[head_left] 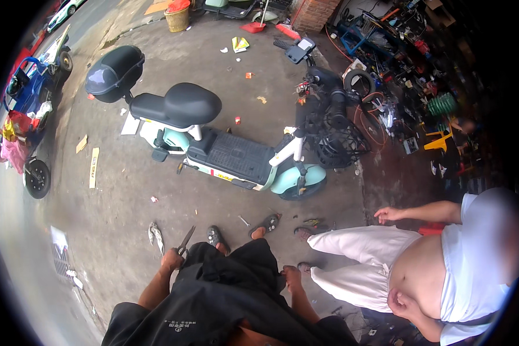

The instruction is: The person uses scissors to cut off a rubber handle grip from an electric scooter, manipulates electrical wires, and uses a screwdriver to secure the handlebar components.

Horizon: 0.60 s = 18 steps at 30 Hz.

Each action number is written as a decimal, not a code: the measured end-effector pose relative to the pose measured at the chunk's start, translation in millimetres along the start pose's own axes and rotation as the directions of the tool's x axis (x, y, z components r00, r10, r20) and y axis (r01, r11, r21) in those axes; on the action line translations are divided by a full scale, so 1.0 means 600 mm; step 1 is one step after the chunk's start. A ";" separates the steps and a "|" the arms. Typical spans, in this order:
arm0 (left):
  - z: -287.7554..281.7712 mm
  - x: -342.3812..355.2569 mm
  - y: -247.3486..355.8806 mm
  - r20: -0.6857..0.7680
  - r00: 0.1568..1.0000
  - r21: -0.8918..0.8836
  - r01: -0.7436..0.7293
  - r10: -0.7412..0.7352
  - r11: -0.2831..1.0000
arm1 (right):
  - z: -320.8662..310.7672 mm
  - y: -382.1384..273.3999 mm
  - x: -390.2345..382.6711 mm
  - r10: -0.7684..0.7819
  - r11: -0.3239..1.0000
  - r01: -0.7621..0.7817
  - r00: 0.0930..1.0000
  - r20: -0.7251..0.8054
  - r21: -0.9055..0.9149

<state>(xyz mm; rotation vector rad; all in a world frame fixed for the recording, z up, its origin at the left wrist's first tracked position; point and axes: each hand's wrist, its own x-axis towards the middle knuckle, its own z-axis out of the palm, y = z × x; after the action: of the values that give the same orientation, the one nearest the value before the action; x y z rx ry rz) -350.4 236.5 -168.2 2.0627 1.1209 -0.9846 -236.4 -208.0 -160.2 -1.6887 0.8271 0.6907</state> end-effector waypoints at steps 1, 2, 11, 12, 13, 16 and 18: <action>0.001 0.002 -0.005 -0.012 1.000 0.002 0.000 0.000 1.000 | 0.004 -0.001 -0.001 -0.026 1.000 0.026 1.000 -0.011 -0.016; 0.001 0.004 -0.008 -0.021 1.000 0.006 -0.009 0.009 1.000 | -0.007 0.029 0.023 -0.192 0.974 0.195 0.981 0.039 -0.114; -0.009 0.008 0.031 0.055 0.998 0.058 -0.037 0.033 0.998 | -0.009 -0.032 0.056 0.089 0.992 -0.101 0.985 0.145 0.080; -0.007 0.018 0.041 0.063 0.998 0.075 -0.026 0.022 0.997 | -0.013 -0.046 0.057 0.086 0.993 -0.095 0.988 0.130 0.066; -0.003 0.033 0.051 0.056 0.998 0.100 -0.036 0.030 0.994 | -0.015 -0.046 0.052 0.087 0.996 -0.089 0.993 0.084 0.022; -0.054 0.036 0.192 0.092 0.977 0.191 -0.205 0.191 0.960 | -0.018 -0.073 0.028 0.032 0.998 -0.033 0.999 0.020 0.049; -0.081 0.053 0.306 0.089 0.933 0.245 -0.360 0.349 0.900 | -0.034 -0.079 0.010 0.027 0.996 -0.027 1.000 -0.004 0.090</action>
<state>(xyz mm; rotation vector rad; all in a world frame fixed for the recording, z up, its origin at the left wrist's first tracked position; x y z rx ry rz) -163.1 200.8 -140.9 2.3314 0.5823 -1.0230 -194.0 -220.2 -133.4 -1.6020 0.8740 0.6580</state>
